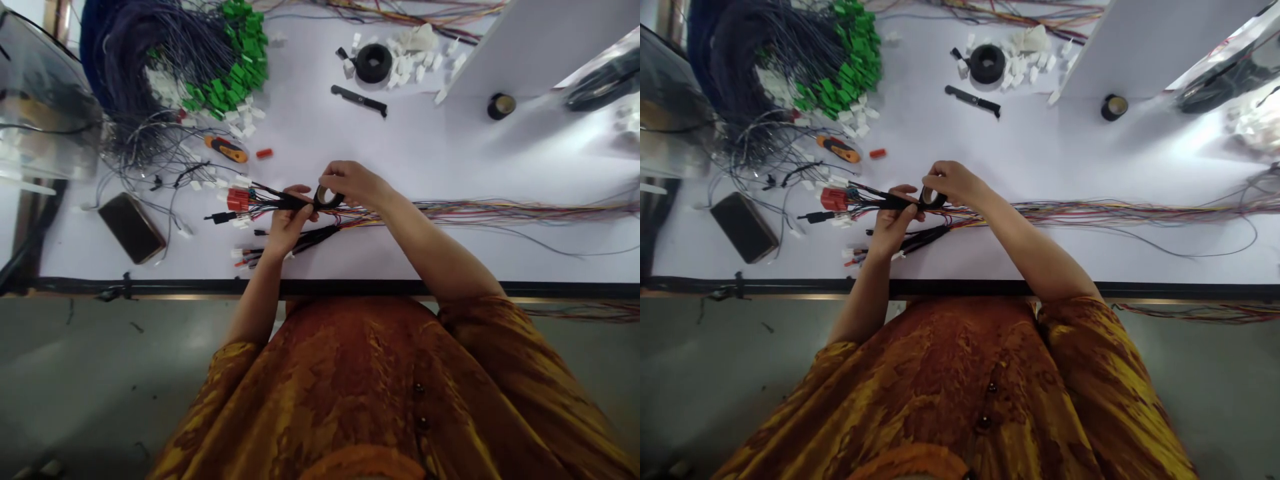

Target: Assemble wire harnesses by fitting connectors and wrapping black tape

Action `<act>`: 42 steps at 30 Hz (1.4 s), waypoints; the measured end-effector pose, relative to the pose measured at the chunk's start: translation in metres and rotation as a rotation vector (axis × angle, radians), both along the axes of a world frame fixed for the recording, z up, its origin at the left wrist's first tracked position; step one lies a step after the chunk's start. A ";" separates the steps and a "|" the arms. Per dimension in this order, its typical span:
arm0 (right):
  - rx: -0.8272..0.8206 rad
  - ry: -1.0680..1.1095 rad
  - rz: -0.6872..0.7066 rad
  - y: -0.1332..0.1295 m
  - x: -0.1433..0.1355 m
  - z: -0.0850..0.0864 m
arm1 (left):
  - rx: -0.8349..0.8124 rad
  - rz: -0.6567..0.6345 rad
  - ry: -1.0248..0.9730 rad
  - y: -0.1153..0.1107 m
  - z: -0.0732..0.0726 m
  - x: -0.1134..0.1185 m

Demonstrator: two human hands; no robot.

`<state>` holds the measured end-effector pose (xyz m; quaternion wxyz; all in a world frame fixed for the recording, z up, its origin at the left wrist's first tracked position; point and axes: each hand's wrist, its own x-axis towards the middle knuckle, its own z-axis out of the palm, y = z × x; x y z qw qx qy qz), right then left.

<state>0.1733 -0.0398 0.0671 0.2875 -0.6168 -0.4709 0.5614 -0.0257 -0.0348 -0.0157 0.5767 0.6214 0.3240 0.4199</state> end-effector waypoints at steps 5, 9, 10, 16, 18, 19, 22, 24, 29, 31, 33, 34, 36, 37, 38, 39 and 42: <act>0.012 -0.071 0.067 -0.005 -0.002 0.007 | -0.024 0.033 0.037 -0.005 0.007 0.005; 0.251 -0.164 -0.030 -0.038 -0.023 -0.005 | -0.050 0.105 0.074 -0.007 0.013 0.011; 0.324 -0.195 -0.080 -0.048 -0.032 -0.013 | -0.048 0.129 0.089 -0.008 0.015 0.012; 0.473 -0.453 -0.001 -0.098 -0.067 -0.055 | -0.034 0.214 0.242 -0.006 0.030 0.010; 0.489 -0.505 0.104 -0.102 -0.056 -0.049 | -0.092 0.190 0.259 -0.007 0.035 0.008; 0.509 -0.516 0.126 -0.099 -0.047 -0.043 | -0.120 0.171 0.263 -0.009 0.037 0.007; 0.529 -0.479 0.042 -0.072 -0.016 -0.025 | -0.104 0.118 0.266 -0.018 0.041 0.006; 0.383 -0.396 -0.005 -0.042 -0.003 -0.019 | -0.003 0.113 0.287 -0.023 0.040 0.004; 0.003 0.005 0.071 0.015 0.000 -0.024 | 0.149 0.149 0.341 -0.026 0.027 0.001; 0.006 0.114 -0.084 0.010 0.000 -0.020 | 0.148 0.193 0.296 -0.024 0.024 0.002; 0.071 0.106 -0.205 -0.011 0.000 -0.014 | 0.167 0.254 0.255 -0.021 0.023 0.005; 0.124 0.059 -0.244 -0.027 -0.002 -0.012 | 0.176 0.274 0.239 -0.020 0.023 0.007; 0.249 -0.070 -0.305 -0.059 -0.013 -0.015 | 0.154 0.280 0.215 -0.017 0.025 0.011; 0.307 -0.129 -0.309 -0.073 -0.022 -0.020 | 0.119 0.270 0.210 -0.016 0.026 0.013; 0.354 -0.169 -0.291 -0.085 -0.032 -0.027 | 0.074 0.262 0.209 -0.016 0.027 0.015; 0.385 -0.201 -0.250 -0.095 -0.042 -0.036 | 0.032 0.256 0.213 -0.015 0.028 0.017; 0.365 -0.291 -0.057 -0.106 -0.060 -0.056 | -0.047 0.268 0.218 -0.016 0.031 0.020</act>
